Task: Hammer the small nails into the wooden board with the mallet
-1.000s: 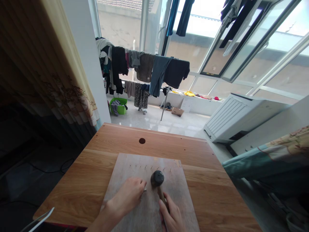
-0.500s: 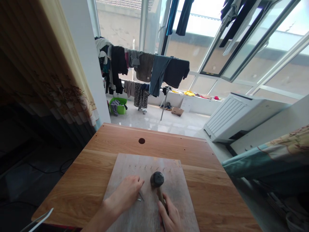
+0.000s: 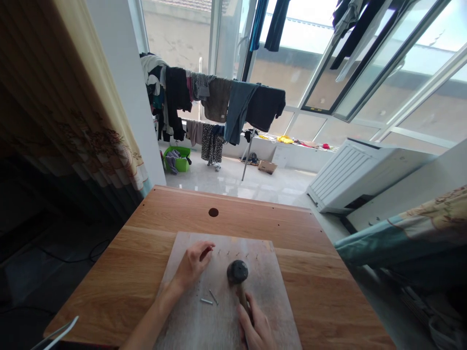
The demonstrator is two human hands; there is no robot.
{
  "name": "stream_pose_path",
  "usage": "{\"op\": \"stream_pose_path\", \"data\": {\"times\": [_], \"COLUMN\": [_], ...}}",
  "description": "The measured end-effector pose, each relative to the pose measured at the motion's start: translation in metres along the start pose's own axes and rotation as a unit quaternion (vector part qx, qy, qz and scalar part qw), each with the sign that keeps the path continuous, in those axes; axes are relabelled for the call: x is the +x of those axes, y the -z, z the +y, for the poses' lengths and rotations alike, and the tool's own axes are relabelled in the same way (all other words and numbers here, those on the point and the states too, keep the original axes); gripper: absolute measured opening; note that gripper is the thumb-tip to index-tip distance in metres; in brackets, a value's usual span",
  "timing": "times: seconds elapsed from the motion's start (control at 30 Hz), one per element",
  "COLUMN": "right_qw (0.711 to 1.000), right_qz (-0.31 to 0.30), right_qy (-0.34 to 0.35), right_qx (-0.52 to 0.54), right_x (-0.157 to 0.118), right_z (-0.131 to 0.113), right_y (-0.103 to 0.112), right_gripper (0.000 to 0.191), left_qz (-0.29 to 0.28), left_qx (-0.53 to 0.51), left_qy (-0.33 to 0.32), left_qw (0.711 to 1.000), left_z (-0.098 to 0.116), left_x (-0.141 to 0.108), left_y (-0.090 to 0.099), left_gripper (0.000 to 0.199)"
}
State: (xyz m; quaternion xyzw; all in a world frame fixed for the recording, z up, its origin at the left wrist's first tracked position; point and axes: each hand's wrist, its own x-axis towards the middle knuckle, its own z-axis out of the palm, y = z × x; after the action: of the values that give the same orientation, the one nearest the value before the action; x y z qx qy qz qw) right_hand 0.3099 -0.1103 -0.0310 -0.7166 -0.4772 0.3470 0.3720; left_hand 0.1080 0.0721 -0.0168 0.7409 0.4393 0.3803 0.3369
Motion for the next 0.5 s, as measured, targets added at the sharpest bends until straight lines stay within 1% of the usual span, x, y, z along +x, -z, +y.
{"op": "stream_pose_path", "data": {"times": [0.13, 0.27, 0.33, 0.4, 0.5], "right_qw": [1.0, 0.999, 0.998, 0.993, 0.982], "right_qz": [-0.002, -0.017, -0.045, -0.087, -0.141], "right_qy": [-0.027, -0.021, -0.026, -0.039, -0.025], "right_qx": [0.005, 0.024, 0.047, 0.076, 0.123], "right_x": [0.001, 0.003, 0.008, 0.015, 0.031], "right_z": [-0.005, -0.019, -0.031, -0.048, -0.077], "right_y": [0.002, 0.003, 0.0, -0.006, -0.016], "right_gripper": [0.072, 0.071, 0.071, 0.073, 0.071], "left_qz": [-0.01, -0.015, -0.02, -0.017, -0.001], "left_qx": [0.033, 0.034, 0.033, 0.033, 0.026], "left_qy": [-0.022, -0.025, -0.016, -0.002, 0.009], "left_qw": [0.999, 0.999, 0.999, 0.999, 1.0], "left_z": [0.002, 0.004, 0.006, 0.008, 0.009], "left_x": [-0.001, -0.001, 0.0, 0.0, 0.0], "left_y": [0.002, 0.002, 0.002, 0.002, 0.002], "left_gripper": [0.02, 0.024, 0.025, 0.025, 0.03]}}
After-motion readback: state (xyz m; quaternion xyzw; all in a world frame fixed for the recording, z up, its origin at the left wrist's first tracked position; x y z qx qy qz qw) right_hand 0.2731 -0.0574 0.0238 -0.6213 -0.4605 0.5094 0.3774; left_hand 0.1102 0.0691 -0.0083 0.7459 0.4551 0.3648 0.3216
